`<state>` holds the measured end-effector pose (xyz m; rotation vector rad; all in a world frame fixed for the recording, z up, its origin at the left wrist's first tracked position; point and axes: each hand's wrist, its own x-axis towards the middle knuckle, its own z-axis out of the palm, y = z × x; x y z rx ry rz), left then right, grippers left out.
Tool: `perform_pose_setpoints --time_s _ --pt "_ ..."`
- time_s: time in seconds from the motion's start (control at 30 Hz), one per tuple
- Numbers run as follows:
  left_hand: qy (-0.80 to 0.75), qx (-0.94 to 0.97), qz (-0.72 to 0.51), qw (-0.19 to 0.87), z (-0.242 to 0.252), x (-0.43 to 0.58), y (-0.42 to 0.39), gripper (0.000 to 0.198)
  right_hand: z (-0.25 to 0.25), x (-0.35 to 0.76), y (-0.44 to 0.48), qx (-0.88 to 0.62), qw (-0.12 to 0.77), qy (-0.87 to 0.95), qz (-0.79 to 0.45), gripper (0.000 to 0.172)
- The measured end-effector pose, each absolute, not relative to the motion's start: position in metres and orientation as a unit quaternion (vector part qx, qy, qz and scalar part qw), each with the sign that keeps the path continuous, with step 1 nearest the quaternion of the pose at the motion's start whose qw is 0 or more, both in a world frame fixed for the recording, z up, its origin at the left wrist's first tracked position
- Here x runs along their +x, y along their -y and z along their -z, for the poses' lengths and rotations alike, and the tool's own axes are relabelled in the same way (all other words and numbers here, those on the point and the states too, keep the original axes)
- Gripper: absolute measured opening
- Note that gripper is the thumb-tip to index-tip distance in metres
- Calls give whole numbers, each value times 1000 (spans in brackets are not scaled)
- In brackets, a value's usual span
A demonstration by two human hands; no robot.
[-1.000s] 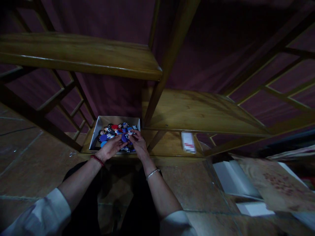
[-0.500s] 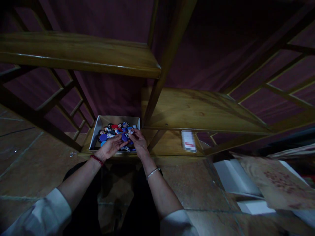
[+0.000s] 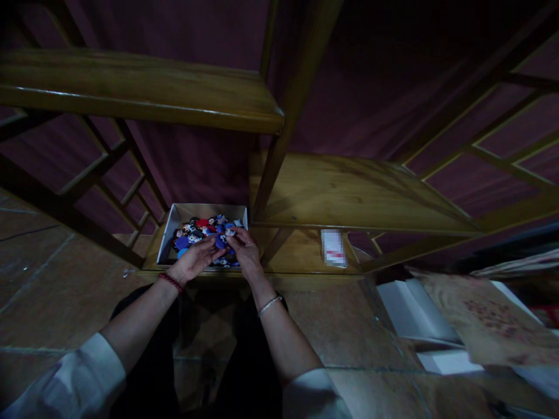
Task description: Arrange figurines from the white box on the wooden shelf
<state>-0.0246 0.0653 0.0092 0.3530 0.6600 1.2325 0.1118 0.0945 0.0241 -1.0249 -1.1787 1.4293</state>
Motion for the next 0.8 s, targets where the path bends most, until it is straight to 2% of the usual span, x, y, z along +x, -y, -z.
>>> perform_pose_setpoints --time_s 0.17,0.8 --pt "-294 174 -564 752 -7 -24 -65 9 -25 112 -95 -423 487 480 -594 27" --pt "-314 148 -580 737 -15 -23 -64 6 -25 110 -95 -421 484 493 -587 28"
